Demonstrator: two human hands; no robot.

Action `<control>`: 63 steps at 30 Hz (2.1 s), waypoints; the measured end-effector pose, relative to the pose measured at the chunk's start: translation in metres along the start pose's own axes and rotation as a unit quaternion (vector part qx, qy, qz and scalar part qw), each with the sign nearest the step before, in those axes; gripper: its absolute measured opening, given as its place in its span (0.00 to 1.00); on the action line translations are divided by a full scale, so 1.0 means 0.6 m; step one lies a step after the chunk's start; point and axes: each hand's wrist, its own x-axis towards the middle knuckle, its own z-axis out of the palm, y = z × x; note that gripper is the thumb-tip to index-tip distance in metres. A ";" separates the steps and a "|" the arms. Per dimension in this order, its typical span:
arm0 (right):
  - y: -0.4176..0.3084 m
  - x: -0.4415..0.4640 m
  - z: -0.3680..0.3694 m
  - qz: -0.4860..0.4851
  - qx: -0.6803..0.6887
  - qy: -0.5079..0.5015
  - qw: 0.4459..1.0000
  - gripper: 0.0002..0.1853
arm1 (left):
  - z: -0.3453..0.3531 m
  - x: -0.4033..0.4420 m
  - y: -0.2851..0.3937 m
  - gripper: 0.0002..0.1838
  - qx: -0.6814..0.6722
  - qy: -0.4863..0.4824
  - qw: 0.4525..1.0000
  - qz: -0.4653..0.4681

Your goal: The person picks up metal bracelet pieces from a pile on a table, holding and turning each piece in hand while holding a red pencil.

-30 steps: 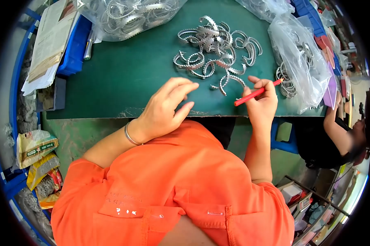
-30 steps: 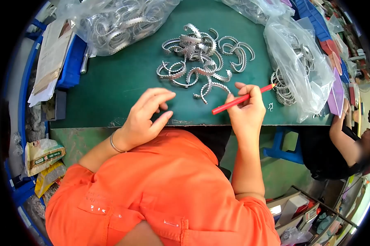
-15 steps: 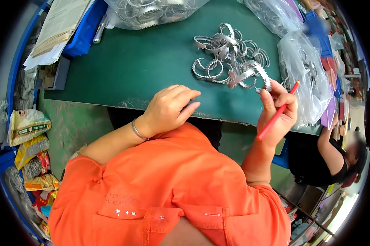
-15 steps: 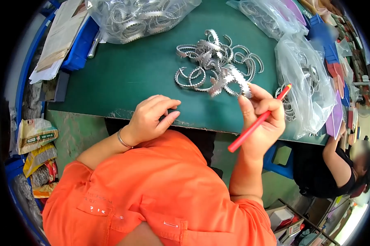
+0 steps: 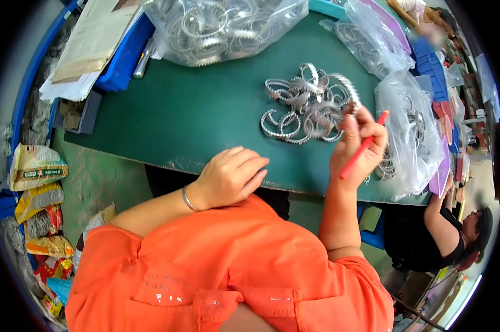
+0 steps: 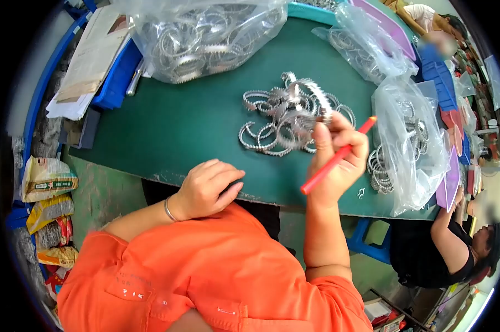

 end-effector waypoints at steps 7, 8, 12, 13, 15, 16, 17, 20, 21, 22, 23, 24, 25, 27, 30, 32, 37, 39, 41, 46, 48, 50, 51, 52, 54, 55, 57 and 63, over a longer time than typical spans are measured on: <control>0.025 0.018 0.000 0.129 0.058 0.012 0.990 0.12 | -0.001 0.000 0.002 0.09 -0.001 0.002 1.000 -0.012; 0.024 0.021 -0.002 0.134 0.070 0.013 0.988 0.12 | -0.001 0.002 0.002 0.09 0.002 0.003 1.000 -0.010; 0.021 0.032 -0.007 0.134 0.079 0.005 0.988 0.12 | 0.001 0.006 0.002 0.10 0.006 0.002 1.000 -0.007; 0.021 0.033 -0.006 0.131 0.075 0.003 0.989 0.12 | -0.001 0.006 0.002 0.10 0.006 0.001 1.000 -0.008; 0.023 0.034 -0.005 0.121 0.069 -0.003 0.990 0.11 | -0.004 0.007 0.002 0.08 0.016 -0.012 1.000 -0.006; 0.023 0.034 -0.005 0.119 0.072 -0.004 0.990 0.11 | -0.004 0.007 0.002 0.08 0.016 -0.014 1.000 -0.004; 0.024 0.032 -0.004 0.118 0.074 -0.005 0.990 0.11 | -0.004 0.006 0.002 0.08 0.014 -0.017 1.000 -0.003; 0.025 0.028 -0.001 0.094 0.059 -0.011 0.994 0.12 | -0.001 0.005 -0.002 0.09 0.002 -0.009 1.000 0.013; 0.025 0.026 0.000 0.091 0.061 -0.009 0.994 0.12 | -0.001 0.004 -0.003 0.10 -0.007 -0.005 1.000 0.021; 0.024 0.023 0.001 0.071 0.051 -0.007 0.996 0.12 | -0.001 0.004 -0.003 0.10 -0.007 -0.011 1.000 0.024; 0.024 0.021 0.001 0.051 0.041 -0.005 0.998 0.12 | -0.001 0.004 -0.005 0.10 -0.004 -0.011 1.000 0.027; 0.026 0.019 0.000 0.038 0.035 -0.014 0.999 0.13 | 0.000 0.003 -0.005 0.09 0.003 -0.016 0.999 0.031; 0.032 0.021 -0.002 0.039 0.039 -0.018 0.998 0.13 | 0.001 0.001 -0.004 0.08 0.013 -0.020 0.999 0.031; 0.044 0.016 -0.006 -0.031 -0.015 -0.025 0.999 0.13 | -0.001 -0.002 -0.001 0.08 0.016 -0.025 0.999 0.018; 0.047 0.016 -0.007 -0.032 -0.030 -0.024 0.999 0.12 | -0.001 -0.001 -0.004 0.10 -0.004 -0.005 1.000 0.026; 0.048 0.017 -0.011 -0.028 -0.017 -0.023 0.999 0.12 | -0.002 0.002 -0.003 0.10 -0.003 -0.011 1.000 0.028; 0.041 0.018 -0.008 0.013 0.018 -0.010 1.000 0.11 | -0.001 0.002 -0.006 0.10 -0.001 -0.014 0.999 0.033; 0.042 0.019 -0.009 0.016 0.001 -0.006 1.000 0.11 | -0.003 0.002 -0.005 0.08 0.005 -0.026 0.999 0.029; 0.042 0.019 -0.010 0.022 -0.003 -0.006 1.000 0.11 | -0.003 0.001 -0.004 0.09 0.002 -0.024 0.999 0.038; 0.019 0.008 0.003 0.013 -0.029 -0.011 0.999 0.12 | -0.004 0.011 0.003 0.10 -0.003 -0.005 0.999 0.033; -0.006 0.014 -0.001 -0.001 -0.053 -0.055 0.997 0.12 | -0.006 0.012 0.007 0.10 -0.007 -0.010 0.999 0.034; -0.034 0.028 -0.010 -0.023 -0.088 -0.076 0.993 0.13 | -0.007 0.006 0.001 0.11 -0.001 -0.022 0.999 0.043; -0.053 0.036 -0.021 -0.032 -0.117 -0.075 0.990 0.13 | -0.007 0.006 0.002 0.11 -0.017 -0.025 0.997 0.064; -0.078 0.046 -0.032 -0.050 -0.156 -0.069 0.984 0.13 | -0.008 0.006 0.003 0.10 -0.019 -0.024 0.998 0.053; -0.128 0.064 -0.063 -0.075 -0.234 -0.037 0.969 0.13 | -0.005 0.003 0.000 0.10 -0.021 -0.018 0.998 0.050; -0.150 0.068 -0.082 -0.099 -0.281 0.010 0.955 0.13 | -0.004 0.003 -0.001 0.10 -0.035 -0.020 0.997 0.067; -0.221 0.085 -0.105 -0.137 -0.326 0.057 0.933 0.12 | -0.006 -0.001 -0.002 0.10 -0.037 -0.011 0.998 0.059; -0.487 0.200 -0.404 -0.321 -0.634 0.325 0.624 0.06 | -0.016 -0.010 -0.017 0.11 -0.071 -0.018 0.995 0.070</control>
